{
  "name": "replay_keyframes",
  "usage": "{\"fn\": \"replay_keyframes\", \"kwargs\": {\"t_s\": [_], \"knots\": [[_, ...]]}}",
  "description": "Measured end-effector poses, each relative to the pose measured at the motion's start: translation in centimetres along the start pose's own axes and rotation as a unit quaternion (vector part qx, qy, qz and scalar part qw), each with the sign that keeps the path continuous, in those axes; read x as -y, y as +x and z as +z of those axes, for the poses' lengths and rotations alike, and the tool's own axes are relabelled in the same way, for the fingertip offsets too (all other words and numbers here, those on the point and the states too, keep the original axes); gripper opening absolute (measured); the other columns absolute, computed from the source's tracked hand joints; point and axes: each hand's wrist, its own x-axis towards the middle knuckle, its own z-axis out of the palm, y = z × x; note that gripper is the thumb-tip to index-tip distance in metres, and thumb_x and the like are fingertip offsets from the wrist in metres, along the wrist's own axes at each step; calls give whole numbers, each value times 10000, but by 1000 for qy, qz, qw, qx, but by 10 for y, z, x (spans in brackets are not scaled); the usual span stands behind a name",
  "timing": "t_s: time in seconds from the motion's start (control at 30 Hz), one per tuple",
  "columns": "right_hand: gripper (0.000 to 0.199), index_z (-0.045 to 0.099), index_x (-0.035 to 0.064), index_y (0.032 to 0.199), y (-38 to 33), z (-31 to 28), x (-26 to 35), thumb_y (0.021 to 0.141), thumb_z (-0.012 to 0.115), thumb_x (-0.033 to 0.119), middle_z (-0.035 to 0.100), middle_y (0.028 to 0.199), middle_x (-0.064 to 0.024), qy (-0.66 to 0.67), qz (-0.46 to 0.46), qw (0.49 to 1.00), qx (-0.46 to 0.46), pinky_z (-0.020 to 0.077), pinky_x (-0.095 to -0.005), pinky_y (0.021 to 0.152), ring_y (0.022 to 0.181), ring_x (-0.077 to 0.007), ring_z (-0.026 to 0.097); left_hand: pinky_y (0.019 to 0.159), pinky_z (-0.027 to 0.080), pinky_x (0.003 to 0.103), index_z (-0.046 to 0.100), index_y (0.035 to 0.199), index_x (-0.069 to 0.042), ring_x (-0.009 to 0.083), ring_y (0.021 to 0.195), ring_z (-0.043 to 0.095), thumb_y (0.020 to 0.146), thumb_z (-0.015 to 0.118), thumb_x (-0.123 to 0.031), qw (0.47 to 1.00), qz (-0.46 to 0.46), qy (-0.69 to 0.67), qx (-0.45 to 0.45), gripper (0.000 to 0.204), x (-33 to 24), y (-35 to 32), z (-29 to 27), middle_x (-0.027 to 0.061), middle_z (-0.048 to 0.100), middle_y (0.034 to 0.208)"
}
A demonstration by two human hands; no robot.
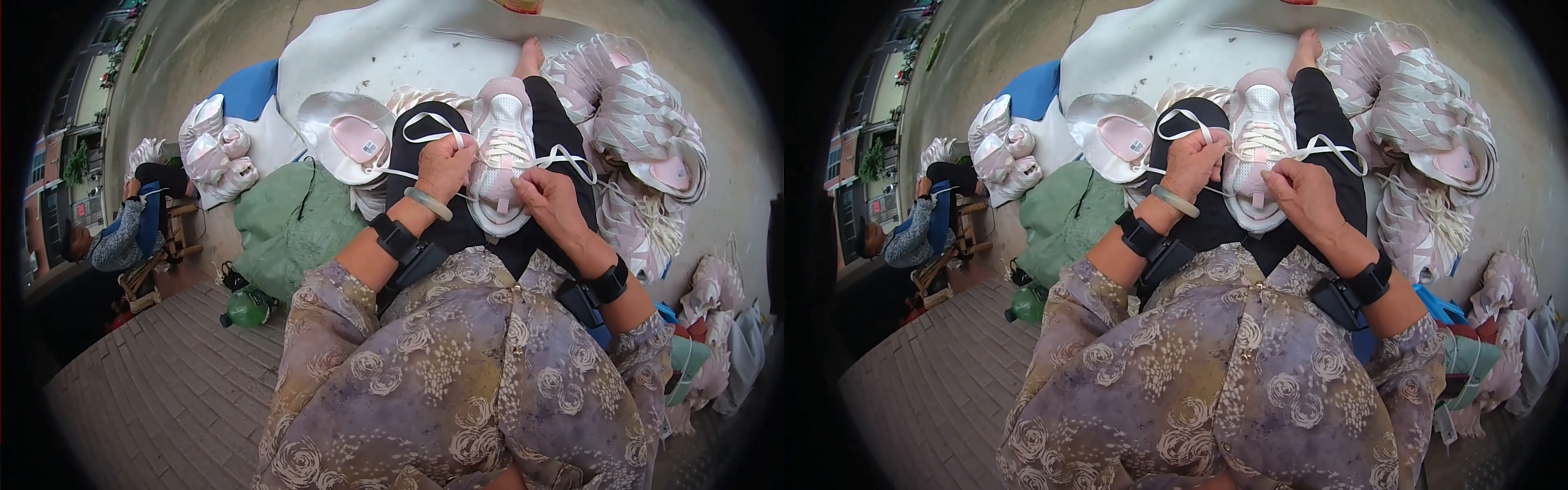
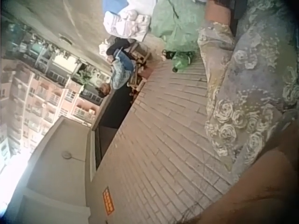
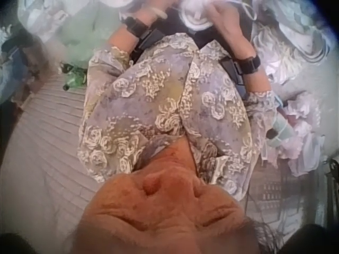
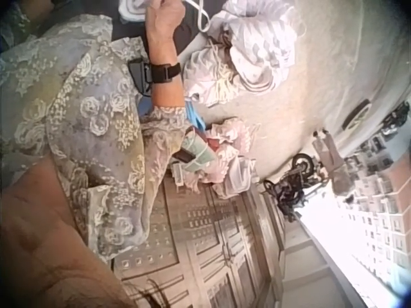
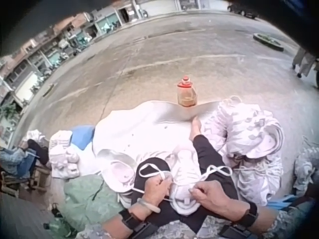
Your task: Lacing and preparing pink and white sneakers.
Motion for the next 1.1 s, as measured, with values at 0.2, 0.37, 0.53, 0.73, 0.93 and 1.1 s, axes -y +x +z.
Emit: {"fn": "replay_keyframes", "kwargs": {"t_s": [0.2, 0.37, 0.53, 0.73, 0.93, 1.1], "knots": [[127, 519, -2, 827, 11, 22, 18, 812, 447, 102, 541, 614, -48, 181, 174, 962, 111, 417, -202, 418, 498, -89, 531, 379, 378, 192, 592, 810, -18, 59, 418, 461, 727, 517, -45, 996, -31, -77, 21, 115, -5, -5, -2, 3, 524, 564], [131, 513, 5, 784, 18, 37, 14, 804, 405, 75, 541, 596, -52, 159, 221, 959, 77, 404, -216, 361, 442, -96, 521, 379, 377, 197, 559, 904, -1, 65, 422, 458, 718, 490, -23, 992, -41, -102, 61, 200, -2, -3, -7, 19, 524, 583], [130, 508, 14, 738, 18, 42, 11, 802, 410, 72, 531, 560, -42, 163, 225, 960, 26, 380, -208, 331, 394, -90, 498, 379, 381, 209, 541, 937, 6, 73, 410, 463, 715, 494, -23, 994, -37, -75, 70, 229, -3, -1, -6, 26, 520, 567], [95, 502, 12, 807, 16, 44, 10, 801, 418, 55, 532, 578, -41, 198, 225, 954, -6, 372, -201, 328, 394, -84, 493, 380, 387, 222, 536, 939, 12, 80, 400, 472, 714, 503, -32, 994, -20, -75, 80, 232, 0, 1, -4, 31, 519, 549], [126, 487, 20, 930, 17, 44, 11, 829, 428, 65, 534, 608, -34, 196, 212, 957, -12, 404, -195, 361, 416, -79, 496, 443, 428, 270, 538, 933, -4, 145, 436, 521, 692, 494, -43, 998, 15, 7, 60, 247, 3, 7, -2, 86, 551, 582], [178, 478, 42, 1002, 18, 42, 11, 834, 423, 63, 536, 614, -29, 207, 207, 956, -3, 416, -192, 378, 427, -77, 502, 594, 455, 333, 537, 938, -20, 263, 595, 578, 674, 477, -71, 988, 81, 123, 44, 275, 9, 13, -3, 163, 576, 652]]}}
